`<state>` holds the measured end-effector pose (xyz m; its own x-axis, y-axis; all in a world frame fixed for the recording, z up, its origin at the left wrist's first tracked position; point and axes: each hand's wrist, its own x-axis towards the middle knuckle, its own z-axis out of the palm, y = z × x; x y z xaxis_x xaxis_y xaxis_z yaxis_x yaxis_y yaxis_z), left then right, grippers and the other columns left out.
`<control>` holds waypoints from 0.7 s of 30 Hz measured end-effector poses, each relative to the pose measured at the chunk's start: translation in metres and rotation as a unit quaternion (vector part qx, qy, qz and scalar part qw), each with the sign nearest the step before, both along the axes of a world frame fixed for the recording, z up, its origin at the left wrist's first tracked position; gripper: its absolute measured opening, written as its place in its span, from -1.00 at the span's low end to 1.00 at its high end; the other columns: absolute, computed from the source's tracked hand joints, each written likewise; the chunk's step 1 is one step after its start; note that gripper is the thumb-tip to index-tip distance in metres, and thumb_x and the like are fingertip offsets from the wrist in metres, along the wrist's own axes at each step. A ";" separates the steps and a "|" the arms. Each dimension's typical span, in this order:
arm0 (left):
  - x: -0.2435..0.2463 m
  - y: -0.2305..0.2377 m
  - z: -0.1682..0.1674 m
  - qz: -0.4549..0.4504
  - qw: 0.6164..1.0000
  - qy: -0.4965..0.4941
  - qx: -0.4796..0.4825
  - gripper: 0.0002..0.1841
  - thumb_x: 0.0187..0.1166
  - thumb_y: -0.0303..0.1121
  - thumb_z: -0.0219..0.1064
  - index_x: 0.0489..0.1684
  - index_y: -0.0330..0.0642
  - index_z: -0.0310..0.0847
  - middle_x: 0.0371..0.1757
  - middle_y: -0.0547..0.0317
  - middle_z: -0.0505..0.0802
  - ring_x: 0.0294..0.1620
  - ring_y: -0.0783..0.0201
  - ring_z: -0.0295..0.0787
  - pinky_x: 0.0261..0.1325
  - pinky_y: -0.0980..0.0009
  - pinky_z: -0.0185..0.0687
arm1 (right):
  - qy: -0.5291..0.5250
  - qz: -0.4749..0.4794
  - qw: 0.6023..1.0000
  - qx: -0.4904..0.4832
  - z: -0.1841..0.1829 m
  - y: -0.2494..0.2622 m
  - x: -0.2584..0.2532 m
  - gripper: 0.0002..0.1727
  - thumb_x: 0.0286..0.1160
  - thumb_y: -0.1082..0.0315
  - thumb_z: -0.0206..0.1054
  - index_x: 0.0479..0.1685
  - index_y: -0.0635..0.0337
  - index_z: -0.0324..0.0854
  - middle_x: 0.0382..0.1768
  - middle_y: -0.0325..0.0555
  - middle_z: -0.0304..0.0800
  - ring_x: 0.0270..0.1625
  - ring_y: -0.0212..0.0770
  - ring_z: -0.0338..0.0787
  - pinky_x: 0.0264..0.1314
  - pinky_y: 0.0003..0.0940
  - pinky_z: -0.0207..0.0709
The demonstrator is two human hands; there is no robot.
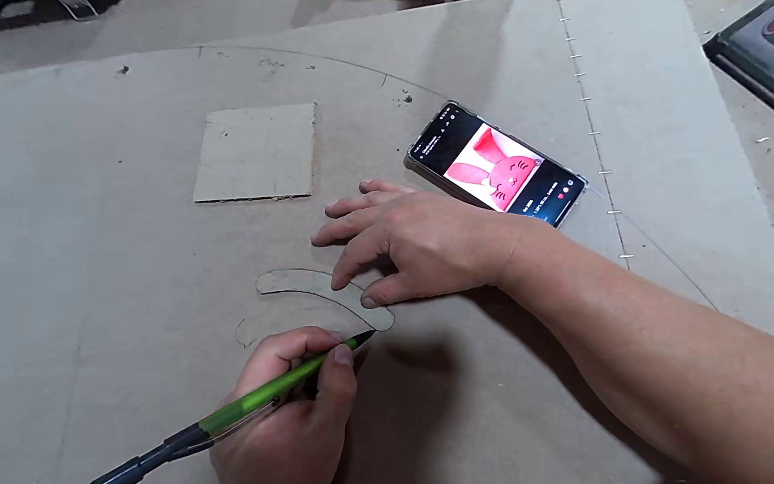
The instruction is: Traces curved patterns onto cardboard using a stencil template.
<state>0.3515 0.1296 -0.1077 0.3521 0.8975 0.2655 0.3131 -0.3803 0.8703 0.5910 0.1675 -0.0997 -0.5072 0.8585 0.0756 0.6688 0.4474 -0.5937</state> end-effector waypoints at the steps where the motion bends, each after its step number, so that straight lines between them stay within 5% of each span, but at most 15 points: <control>1: 0.000 0.000 0.000 0.001 1.000 -0.001 0.000 -0.91 0.42 -0.31 0.42 -0.27 -0.09 0.68 -0.42 0.41 0.83 -0.54 0.55 0.72 -0.55 0.65 0.63 | -0.001 0.001 1.000 -0.002 0.000 0.000 0.000 -0.66 0.48 -0.07 0.44 0.19 -0.36 0.85 0.65 -0.44 0.53 0.85 -0.19 0.19 0.95 0.09 -0.25; 17: -0.003 0.001 -0.003 -0.006 1.000 -0.004 0.004 -0.90 0.40 -0.29 0.44 -0.29 -0.06 0.70 -0.42 0.40 0.84 -0.52 0.53 0.74 -0.54 0.64 0.65 | 0.008 -0.001 1.000 -0.024 0.004 -0.001 0.001 -0.63 0.37 -0.05 0.54 0.16 -0.30 0.83 0.64 -0.43 0.53 0.86 -0.21 0.17 0.96 0.05 -0.30; 21: -0.002 0.001 -0.002 0.000 1.000 -0.003 0.000 -0.90 0.41 -0.29 0.43 -0.29 -0.06 0.69 -0.45 0.42 0.81 -0.57 0.55 0.69 -0.58 0.65 0.59 | -0.011 0.010 0.999 -0.037 0.009 -0.004 -0.001 -0.47 0.43 -0.03 0.50 0.47 -0.45 0.69 0.78 -0.31 0.33 0.90 -0.12 0.05 0.95 0.15 -0.38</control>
